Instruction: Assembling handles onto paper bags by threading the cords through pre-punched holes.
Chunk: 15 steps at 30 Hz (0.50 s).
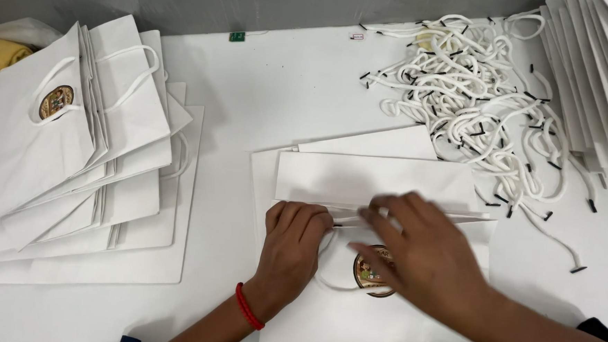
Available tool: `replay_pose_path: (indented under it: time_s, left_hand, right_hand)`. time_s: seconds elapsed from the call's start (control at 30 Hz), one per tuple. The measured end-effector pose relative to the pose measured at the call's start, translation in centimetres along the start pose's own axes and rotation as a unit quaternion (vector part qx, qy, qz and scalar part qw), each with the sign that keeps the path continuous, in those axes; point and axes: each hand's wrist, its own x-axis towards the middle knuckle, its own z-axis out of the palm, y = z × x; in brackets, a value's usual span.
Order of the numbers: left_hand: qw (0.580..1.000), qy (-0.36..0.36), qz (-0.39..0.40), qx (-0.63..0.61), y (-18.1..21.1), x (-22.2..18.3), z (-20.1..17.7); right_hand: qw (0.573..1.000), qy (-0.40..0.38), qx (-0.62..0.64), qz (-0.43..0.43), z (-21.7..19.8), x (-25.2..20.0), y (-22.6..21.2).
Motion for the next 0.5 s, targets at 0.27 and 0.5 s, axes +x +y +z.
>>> replay_pose_path:
  time_s: [0.27, 0.5]
  left_hand:
    - [0.997, 0.010, 0.079, 0.018, 0.3, -0.2, -0.7]
    - [0.993, 0.019, 0.102, 0.052, 5.5, 1.4, -3.9]
  right_hand:
    - [0.951, -0.219, 0.075, 0.203, -0.8, 0.5, 3.1]
    - [0.910, -0.101, 0.191, 0.354, -0.4, -1.1, 4.6]
